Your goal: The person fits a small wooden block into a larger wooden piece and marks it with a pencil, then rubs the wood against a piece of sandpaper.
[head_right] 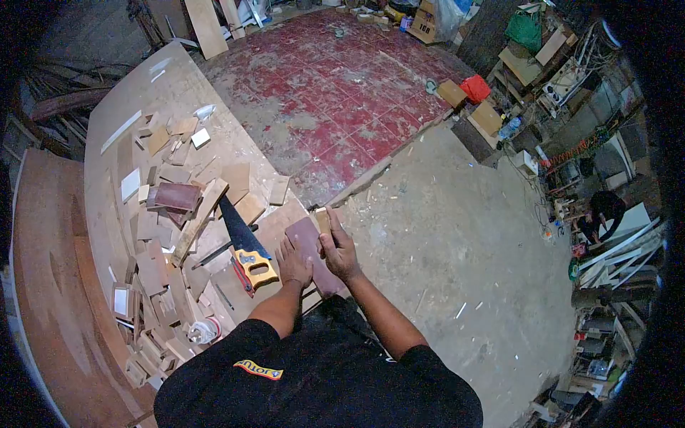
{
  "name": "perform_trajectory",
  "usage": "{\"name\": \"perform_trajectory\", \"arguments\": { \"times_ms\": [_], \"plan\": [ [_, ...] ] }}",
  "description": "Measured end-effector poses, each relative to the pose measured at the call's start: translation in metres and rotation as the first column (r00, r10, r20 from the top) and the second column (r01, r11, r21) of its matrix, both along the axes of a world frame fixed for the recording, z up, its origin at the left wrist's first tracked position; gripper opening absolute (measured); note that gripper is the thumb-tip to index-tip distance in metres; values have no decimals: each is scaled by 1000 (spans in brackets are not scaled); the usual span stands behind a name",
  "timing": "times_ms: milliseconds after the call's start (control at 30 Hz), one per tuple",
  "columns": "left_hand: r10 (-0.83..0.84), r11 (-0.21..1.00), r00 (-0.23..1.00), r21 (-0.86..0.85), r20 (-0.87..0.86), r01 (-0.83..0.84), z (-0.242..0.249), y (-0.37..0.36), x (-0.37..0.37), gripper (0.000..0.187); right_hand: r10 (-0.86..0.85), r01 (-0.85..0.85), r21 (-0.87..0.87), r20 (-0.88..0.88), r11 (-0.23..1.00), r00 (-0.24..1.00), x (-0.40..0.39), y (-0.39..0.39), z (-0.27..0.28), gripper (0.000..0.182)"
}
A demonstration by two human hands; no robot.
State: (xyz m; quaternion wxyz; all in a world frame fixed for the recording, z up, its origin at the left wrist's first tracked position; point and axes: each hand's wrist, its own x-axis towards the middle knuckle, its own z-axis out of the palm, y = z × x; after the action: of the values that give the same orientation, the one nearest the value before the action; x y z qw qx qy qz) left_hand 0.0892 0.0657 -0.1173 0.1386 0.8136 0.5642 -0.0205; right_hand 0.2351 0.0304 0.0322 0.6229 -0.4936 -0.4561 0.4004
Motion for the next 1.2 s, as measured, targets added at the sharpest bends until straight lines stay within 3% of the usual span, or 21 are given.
{"name": "perform_trajectory", "arguments": {
  "times_ms": [200,267,300,367,400,467,500,567,600,667,700,733,767,800,833,900,1033,1200],
  "plan": [
    [6,1000,1000,-3,-5,-6,-1,1,1,80,-28,25,-41,-76,999,997,-2,1,9,61],
    [8,1000,1000,-7,-3,-8,-2,1,1,80,-24,5,-65,-298,998,954,-3,3,10,60],
    [6,1000,1000,-5,4,-6,-2,1,1,81,-24,4,-65,-298,998,954,-2,3,11,60],
    [5,1000,1000,-4,10,-5,-2,0,0,81,84,-137,-45,-591,990,802,0,3,14,58],
    [4,1000,1000,-3,12,-4,-3,0,0,81,84,-137,-45,-591,990,802,-1,2,18,58],
    [2,1000,1000,-2,12,-2,-3,0,0,81,73,-187,-34,-842,982,535,-2,1,25,57],
    [1,1000,1000,6,6,-1,-4,1,0,81,73,-187,-34,-842,982,534,-1,0,23,57],
    [0,1000,1000,14,1,0,-7,1,0,81,102,-241,54,-976,969,192,3,-2,16,56],
    [1,1000,1000,18,9,-1,-7,0,0,81,102,-241,54,-976,969,192,3,-2,15,56],
    [2,1000,1000,23,16,-3,-9,1,0,82,103,-253,-62,-802,965,588,4,-2,13,54],
    [4,1000,1000,23,15,-4,-9,2,0,82,103,-255,-62,-802,965,588,3,-1,10,54],
    [6,1000,1000,21,14,-6,-9,1,0,82,88,-185,-186,-434,965,897,1,-1,6,53],
    [6,1000,1000,18,14,-6,-10,1,0,82,77,-65,-263,38,963,996,0,0,0,52],
    [11,1000,1000,0,16,-11,-6,2,1,82,-51,33,47,469,998,882,3,6,-19,52],
    [15,1000,1000,-20,17,-15,-4,2,1,82,-48,34,39,468,999,883,3,7,-30,52],
    [10,1000,1000,-24,0,-10,-1,-1,0,81,38,171,-189,770,967,637,1,3,-53,54],
    [14,998,999,-59,-29,-16,9,2,3,80,325,164,-435,832,885,449,-3,0,-110,53],
    [11,999,1000,-41,-1,-11,4,2,2,80,428,120,-482,848,868,312,-11,4,-141,55]
  ]
}}
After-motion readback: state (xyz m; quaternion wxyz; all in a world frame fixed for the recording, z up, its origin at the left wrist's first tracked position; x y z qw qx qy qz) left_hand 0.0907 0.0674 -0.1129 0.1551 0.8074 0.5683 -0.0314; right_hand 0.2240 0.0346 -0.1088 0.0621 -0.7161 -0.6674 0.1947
